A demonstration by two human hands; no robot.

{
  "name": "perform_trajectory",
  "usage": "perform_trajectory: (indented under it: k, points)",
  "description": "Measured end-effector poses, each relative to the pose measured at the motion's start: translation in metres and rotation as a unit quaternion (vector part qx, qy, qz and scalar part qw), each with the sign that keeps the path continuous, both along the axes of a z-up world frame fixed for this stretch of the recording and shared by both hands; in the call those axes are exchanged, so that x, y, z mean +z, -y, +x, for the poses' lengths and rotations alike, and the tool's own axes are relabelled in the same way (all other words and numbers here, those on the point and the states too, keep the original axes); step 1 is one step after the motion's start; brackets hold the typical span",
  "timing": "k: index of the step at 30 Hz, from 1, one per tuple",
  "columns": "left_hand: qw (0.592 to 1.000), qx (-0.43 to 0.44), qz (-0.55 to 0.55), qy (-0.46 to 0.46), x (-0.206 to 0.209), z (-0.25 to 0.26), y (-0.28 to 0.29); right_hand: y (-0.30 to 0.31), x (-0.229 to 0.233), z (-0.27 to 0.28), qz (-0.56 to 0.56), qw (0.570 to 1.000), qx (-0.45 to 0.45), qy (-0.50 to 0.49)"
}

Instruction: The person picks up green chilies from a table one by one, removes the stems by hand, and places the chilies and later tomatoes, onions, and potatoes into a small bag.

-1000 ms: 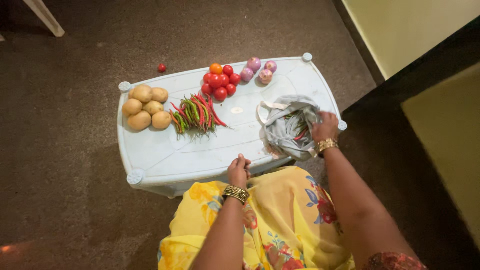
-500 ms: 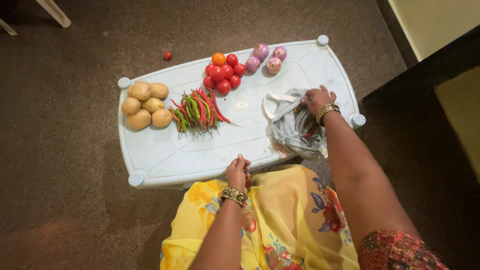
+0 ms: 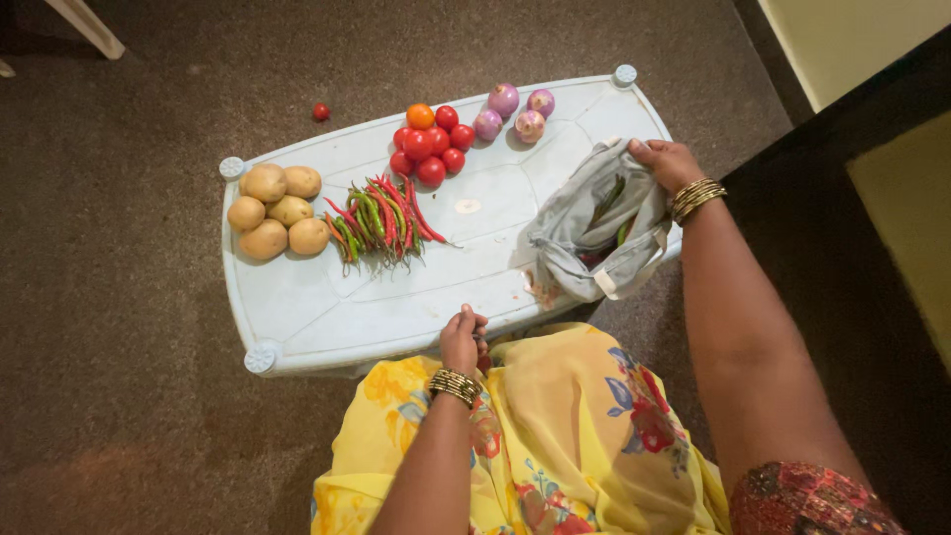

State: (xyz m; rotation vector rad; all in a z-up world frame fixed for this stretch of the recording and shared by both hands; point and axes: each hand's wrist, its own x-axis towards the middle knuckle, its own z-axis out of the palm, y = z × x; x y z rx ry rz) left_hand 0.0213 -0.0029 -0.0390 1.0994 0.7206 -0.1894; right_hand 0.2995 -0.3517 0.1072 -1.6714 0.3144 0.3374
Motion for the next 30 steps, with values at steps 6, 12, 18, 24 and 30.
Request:
perform_trajectory:
  k: [6,12,18,24,30]
  points:
    - [0.999,-0.008,0.033,0.017,-0.009,0.001,-0.003,0.012,-0.022,-0.013,-0.370,0.911,0.009,0.182]
    - [0.999,-0.015,0.030,0.007,-0.004,0.000,-0.001,-0.006,-0.024,-0.048,-0.484,0.767,-0.007,0.422]
    - [1.000,-0.009,0.021,0.017,-0.010,0.001,-0.002,-0.018,-0.081,-0.045,-0.493,0.831,0.179,0.187]
    - [1.000,-0.004,-0.004,0.011,-0.008,0.000,-0.003,-0.021,-0.100,-0.056,-0.523,0.810,0.152,0.215]
    - [1.000,0.006,-0.014,0.017,-0.011,0.002,-0.002,-0.023,-0.090,-0.050,-0.517,0.816,0.156,0.204]
